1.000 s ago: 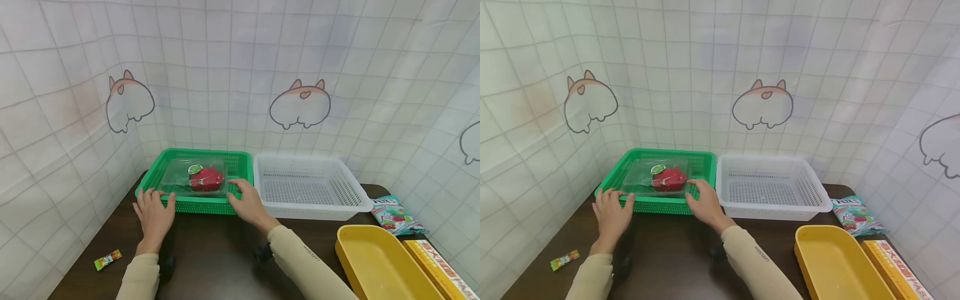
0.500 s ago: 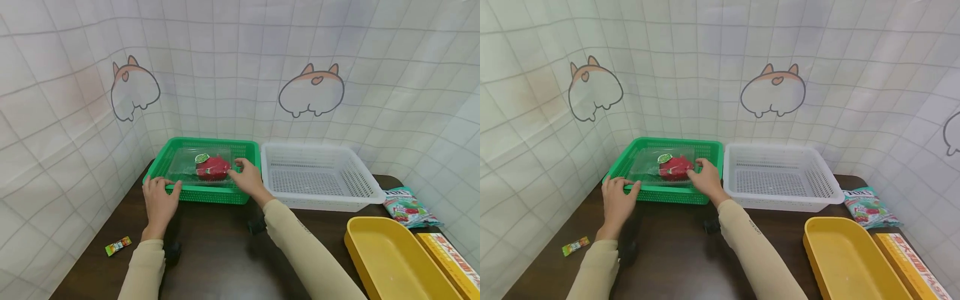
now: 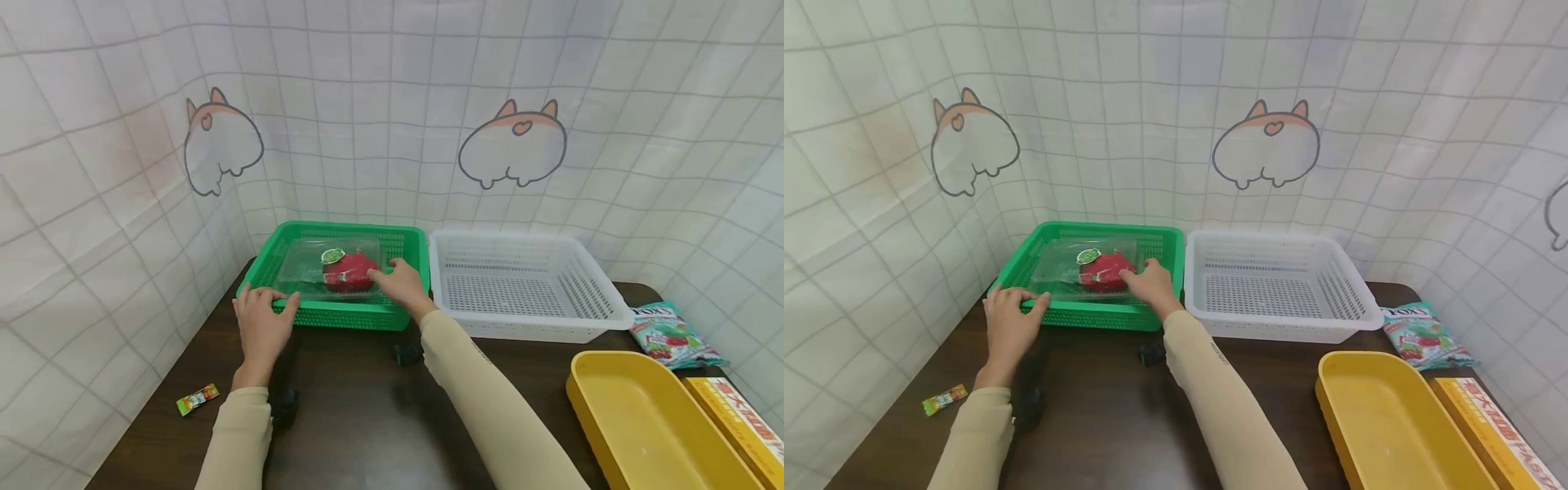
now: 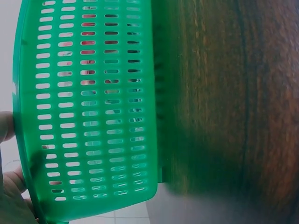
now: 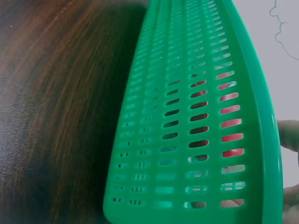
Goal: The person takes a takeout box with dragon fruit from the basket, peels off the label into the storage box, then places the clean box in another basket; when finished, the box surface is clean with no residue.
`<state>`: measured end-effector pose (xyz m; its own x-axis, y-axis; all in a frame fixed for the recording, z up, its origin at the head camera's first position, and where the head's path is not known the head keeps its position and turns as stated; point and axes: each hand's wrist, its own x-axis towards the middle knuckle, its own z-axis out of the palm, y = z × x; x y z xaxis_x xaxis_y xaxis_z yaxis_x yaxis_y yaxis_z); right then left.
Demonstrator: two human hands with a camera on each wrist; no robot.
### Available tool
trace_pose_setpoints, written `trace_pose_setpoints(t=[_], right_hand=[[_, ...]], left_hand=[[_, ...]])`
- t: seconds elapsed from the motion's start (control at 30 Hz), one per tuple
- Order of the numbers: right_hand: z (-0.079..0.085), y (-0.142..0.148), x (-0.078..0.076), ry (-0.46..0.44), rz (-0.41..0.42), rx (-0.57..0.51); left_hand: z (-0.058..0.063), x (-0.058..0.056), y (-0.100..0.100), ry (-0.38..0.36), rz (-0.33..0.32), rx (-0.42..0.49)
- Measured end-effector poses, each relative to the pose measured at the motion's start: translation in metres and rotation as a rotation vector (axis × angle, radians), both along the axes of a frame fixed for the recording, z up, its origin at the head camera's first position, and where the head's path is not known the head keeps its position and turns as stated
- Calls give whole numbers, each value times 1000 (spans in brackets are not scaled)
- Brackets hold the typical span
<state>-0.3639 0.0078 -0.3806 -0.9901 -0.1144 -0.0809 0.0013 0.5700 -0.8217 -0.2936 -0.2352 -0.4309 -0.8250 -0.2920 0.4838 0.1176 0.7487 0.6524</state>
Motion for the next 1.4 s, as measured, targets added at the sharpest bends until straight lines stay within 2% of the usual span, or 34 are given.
trace_pose_setpoints(t=[0.23,0.57,0.9,1.07,1.4], right_hand=[[-6,-2,-6,-46,52,97],[-6,-9,-7,-81,18,50],[-11,-12,-17,-132,16,120],[-11,-11,-15,-139,-1,63],[-9,-8,-12,-159,-62,-144]], left_hand=[[0,-1,4,-3,8,-3],[-1,0,-1,-4,17,-19],[-2,0,-1,-19,23,-31],[-1,1,1,-18,15,-24],[-2,2,0,-19,27,-20]])
